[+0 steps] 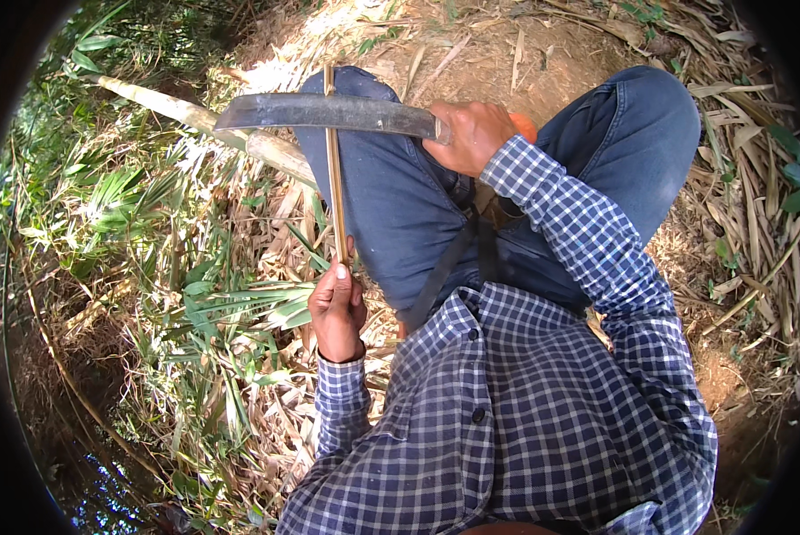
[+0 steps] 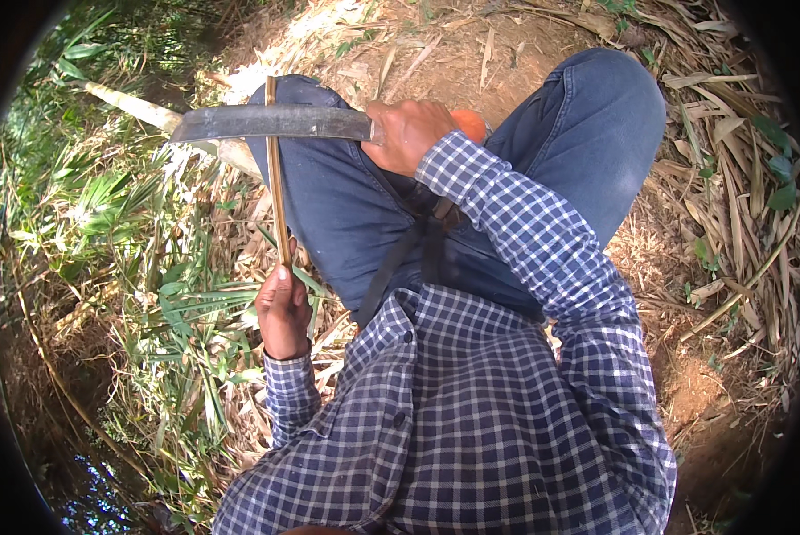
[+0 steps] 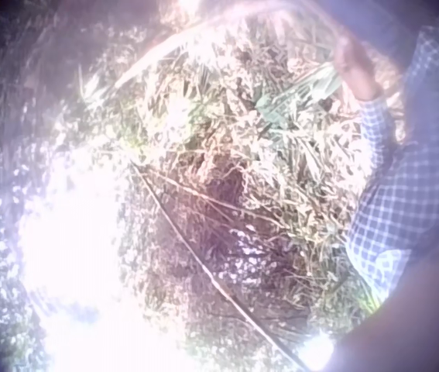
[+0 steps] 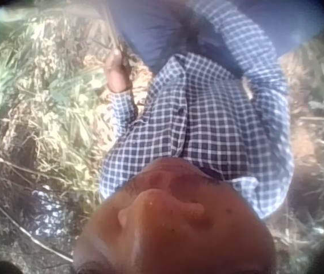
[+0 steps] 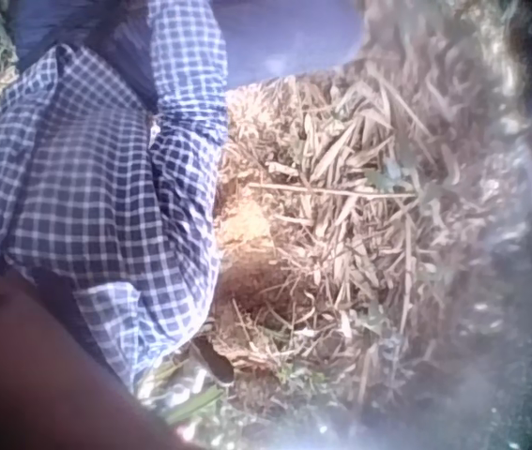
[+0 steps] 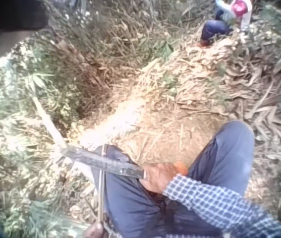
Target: The person sits cross-legged on the ground in a bamboo grove and uses a large knife to shave a long, thin strip of bamboo. They hold the bamboo strip against their leg and repeatedly scrape the blade along its length to smooth or thin it.
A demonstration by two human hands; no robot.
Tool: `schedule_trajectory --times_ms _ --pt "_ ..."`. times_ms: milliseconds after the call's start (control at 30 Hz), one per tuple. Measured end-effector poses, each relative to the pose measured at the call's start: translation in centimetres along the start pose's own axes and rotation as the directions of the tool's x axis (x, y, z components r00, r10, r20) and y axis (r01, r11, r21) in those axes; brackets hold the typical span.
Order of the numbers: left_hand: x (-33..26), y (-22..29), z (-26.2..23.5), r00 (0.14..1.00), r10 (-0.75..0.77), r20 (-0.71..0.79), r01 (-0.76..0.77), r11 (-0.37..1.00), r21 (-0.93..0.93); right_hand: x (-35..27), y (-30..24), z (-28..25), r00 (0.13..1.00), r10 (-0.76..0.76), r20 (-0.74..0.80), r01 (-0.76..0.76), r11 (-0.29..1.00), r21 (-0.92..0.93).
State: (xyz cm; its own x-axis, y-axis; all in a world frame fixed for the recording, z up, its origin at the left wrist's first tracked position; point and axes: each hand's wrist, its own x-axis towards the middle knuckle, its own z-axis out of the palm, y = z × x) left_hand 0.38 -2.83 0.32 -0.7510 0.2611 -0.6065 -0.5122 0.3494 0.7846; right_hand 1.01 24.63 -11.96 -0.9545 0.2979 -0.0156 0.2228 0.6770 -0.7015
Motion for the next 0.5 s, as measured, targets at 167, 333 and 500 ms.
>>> schedule_trajectory --times_ms 167,333,500 --pt "0.5 -1.4 -0.9 0.997 0.072 0.009 -0.072 0.997 -0.025 -0.3 0.1 0.0 0.995 -0.088 0.041 0.089 0.996 -0.022" --pt "0.0 -0.8 -0.3 0.999 0.036 -0.008 -0.037 0.998 -0.042 0.9 0.3 -0.2 0.988 0.156 -0.018 -0.156 0.988 -0.008" --pt "0.4 -1.1 -0.5 0.999 0.052 0.008 -0.052 0.997 -0.051 -0.8 0.1 -0.4 0.997 -0.021 0.076 0.020 1.000 0.015"
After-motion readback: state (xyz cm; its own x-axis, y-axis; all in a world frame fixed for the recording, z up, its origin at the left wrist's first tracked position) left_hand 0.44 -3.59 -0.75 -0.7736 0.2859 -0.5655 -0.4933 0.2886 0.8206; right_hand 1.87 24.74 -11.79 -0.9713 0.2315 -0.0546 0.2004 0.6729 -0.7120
